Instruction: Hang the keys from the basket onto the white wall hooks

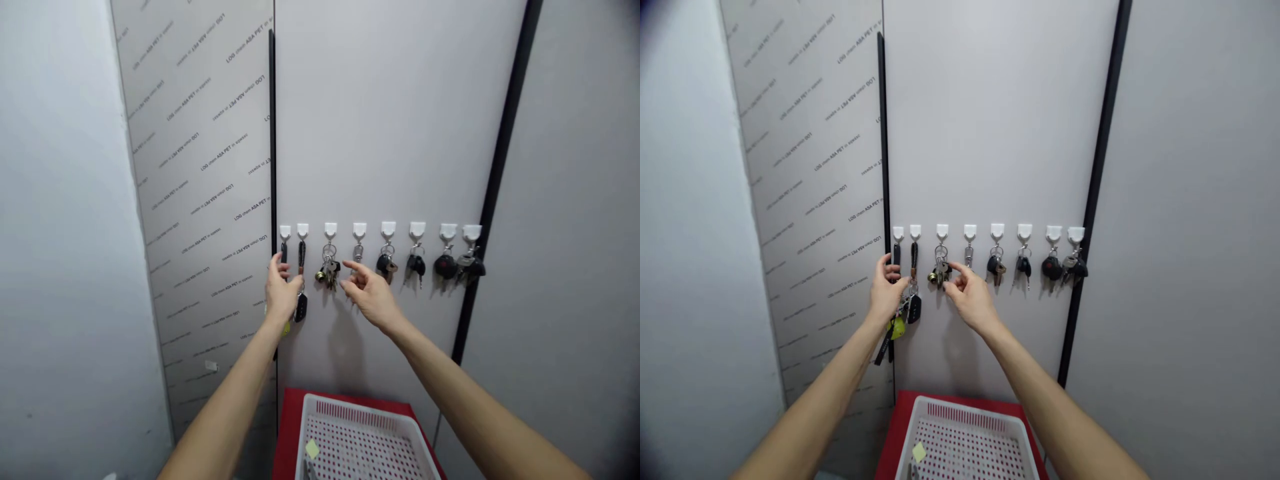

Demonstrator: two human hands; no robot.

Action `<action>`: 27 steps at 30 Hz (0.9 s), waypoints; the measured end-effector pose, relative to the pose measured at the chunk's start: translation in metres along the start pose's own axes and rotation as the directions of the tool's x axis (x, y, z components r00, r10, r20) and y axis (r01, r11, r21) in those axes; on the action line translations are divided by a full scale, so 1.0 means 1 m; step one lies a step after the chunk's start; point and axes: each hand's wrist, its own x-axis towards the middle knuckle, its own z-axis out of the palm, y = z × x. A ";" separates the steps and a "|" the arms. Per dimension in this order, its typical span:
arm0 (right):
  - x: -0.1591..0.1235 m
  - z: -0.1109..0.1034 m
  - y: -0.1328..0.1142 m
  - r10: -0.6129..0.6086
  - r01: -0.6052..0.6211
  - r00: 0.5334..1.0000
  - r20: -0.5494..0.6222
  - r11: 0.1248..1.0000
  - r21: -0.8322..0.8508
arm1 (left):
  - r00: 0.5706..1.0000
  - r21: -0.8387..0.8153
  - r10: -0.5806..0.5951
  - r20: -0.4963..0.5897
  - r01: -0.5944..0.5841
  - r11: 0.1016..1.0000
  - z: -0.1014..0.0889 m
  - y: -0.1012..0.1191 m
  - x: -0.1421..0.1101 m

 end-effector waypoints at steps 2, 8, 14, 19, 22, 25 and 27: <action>0.012 0.007 0.011 0.043 -0.056 0.995 -0.090 0.987 -0.147 | 0.994 0.216 -0.010 -0.113 0.034 0.976 0.001 -0.023 0.009; 0.045 0.032 0.018 0.018 -0.085 0.986 -0.167 0.909 -0.407 | 0.988 0.519 -0.154 -0.007 0.135 0.844 0.020 -0.048 0.013; 0.057 0.031 0.009 0.008 -0.083 0.985 -0.174 0.900 -0.429 | 0.995 0.216 -0.041 0.093 0.020 0.976 0.009 -0.024 0.028; 0.080 0.019 -0.018 -0.060 -0.033 0.967 -0.247 0.934 -0.356 | 0.994 0.106 0.097 0.047 -0.102 0.989 -0.012 0.029 0.068; 0.096 0.017 -0.035 -0.049 -0.031 0.979 -0.196 0.923 -0.385 | 0.989 0.184 0.080 0.122 -0.102 0.978 -0.016 0.060 0.083; 0.092 0.015 -0.043 -0.005 0.059 0.990 0.139 0.920 -0.388 | 0.907 0.235 -0.022 0.421 -0.086 0.968 -0.018 0.071 0.076; 0.078 0.014 -0.038 -0.008 0.148 0.935 0.356 0.918 -0.367 | 0.838 0.215 -0.070 0.541 -0.058 0.975 -0.020 0.064 0.064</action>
